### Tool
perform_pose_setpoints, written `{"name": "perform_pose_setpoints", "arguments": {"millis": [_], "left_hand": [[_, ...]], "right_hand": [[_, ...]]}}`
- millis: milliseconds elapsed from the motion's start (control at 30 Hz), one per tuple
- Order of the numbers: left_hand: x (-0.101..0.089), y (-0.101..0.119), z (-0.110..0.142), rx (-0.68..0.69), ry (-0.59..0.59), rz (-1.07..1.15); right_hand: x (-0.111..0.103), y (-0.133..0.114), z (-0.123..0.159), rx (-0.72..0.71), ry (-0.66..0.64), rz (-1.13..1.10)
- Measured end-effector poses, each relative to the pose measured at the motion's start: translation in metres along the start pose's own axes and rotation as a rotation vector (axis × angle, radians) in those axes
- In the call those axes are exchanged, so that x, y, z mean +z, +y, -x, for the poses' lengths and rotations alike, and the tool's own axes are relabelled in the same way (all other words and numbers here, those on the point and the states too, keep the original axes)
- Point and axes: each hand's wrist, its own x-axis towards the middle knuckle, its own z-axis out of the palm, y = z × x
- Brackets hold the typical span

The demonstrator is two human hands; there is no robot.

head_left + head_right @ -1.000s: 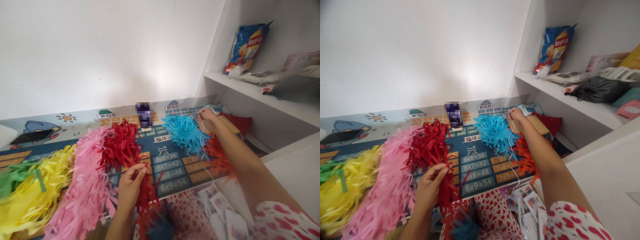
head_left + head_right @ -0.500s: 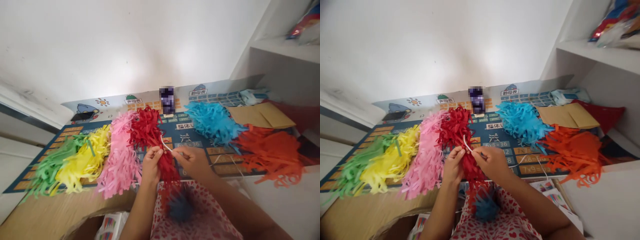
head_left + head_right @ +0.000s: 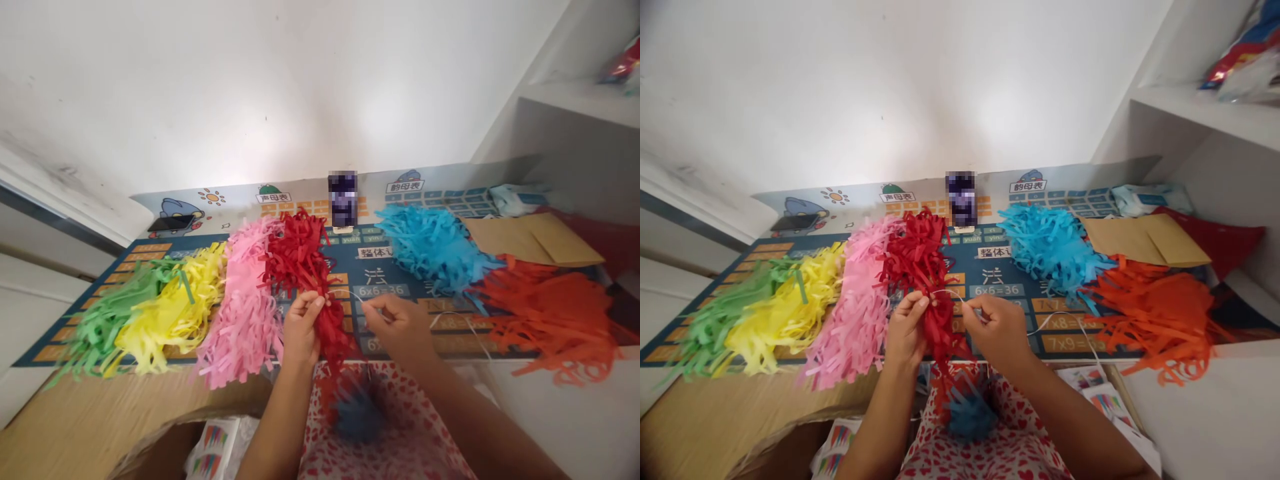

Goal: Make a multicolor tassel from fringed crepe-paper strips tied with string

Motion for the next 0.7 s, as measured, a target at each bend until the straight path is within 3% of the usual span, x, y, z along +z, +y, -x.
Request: {"name": "perform_pose_setpoints", "arguments": {"millis": [400, 700], "left_hand": [[0.0017, -0.0094, 0.0009, 0.094, 0.03, -0.07], [0.0023, -0.0085, 0.0045, 0.107, 0.007, -0.097]], "right_hand": [[-0.0007, -0.0033, 0.0011, 0.026, -0.023, -0.057], [0.0017, -0.0052, 0.0058, -0.01, -0.182, -0.182]]}}
